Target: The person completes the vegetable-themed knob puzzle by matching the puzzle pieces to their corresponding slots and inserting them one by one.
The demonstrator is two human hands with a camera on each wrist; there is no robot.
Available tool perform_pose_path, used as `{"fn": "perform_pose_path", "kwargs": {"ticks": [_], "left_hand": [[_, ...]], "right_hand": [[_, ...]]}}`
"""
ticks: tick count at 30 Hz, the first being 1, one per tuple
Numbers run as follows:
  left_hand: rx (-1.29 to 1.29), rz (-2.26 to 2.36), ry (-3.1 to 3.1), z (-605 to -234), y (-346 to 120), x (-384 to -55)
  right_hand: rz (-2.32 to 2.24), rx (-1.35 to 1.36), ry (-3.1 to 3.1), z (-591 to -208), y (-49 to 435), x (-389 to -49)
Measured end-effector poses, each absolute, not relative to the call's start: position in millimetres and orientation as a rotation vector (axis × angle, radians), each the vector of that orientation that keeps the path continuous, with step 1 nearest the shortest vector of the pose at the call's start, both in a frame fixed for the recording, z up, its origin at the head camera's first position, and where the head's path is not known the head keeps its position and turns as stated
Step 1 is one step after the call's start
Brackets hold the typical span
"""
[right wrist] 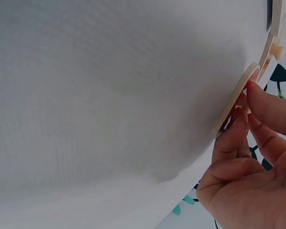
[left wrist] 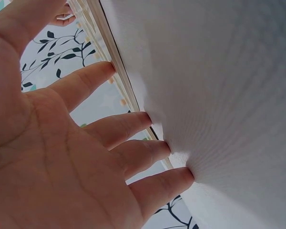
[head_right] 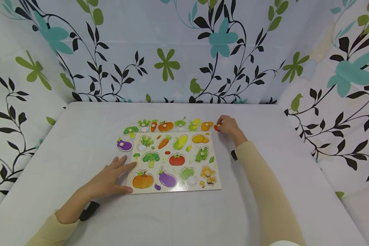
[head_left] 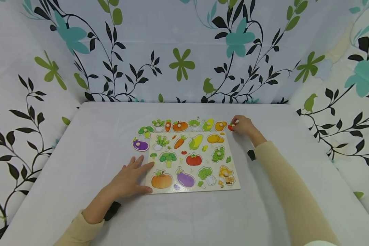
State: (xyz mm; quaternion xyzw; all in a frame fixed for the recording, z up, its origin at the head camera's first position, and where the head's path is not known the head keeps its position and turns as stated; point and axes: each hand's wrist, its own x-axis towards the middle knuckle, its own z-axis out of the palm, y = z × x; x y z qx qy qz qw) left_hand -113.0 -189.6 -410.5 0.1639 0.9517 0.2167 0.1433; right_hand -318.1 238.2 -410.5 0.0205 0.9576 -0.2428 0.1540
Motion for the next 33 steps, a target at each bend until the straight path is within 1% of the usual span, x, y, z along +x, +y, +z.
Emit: {"fn": "perform_pose_path", "kwargs": {"ticks": [8, 12, 16, 25, 29, 33], "left_hand": [[0.469, 0.614, 2.749, -410, -187, -113], [0.469, 0.615, 2.744, -409, -186, -112], [0.466, 0.613, 2.744, -407, -186, -112], [0.461, 0.631, 2.742, -407, -189, -115], [0.456, 0.645, 2.731, -405, -188, -114], [0.447, 0.648, 2.725, -405, -188, -114]], "right_hand": [[-0.718, 0.078, 2.767, -409, 241, -316], [-0.773, 0.090, 2.777, -403, 242, -310], [-0.812, 0.032, 2.805, -393, 233, -299], [-0.801, -0.306, 2.750, -379, 172, -249], [-0.807, -0.383, 2.657, -382, 144, -228], [-0.789, -0.416, 2.611, -390, 122, -216]]}}
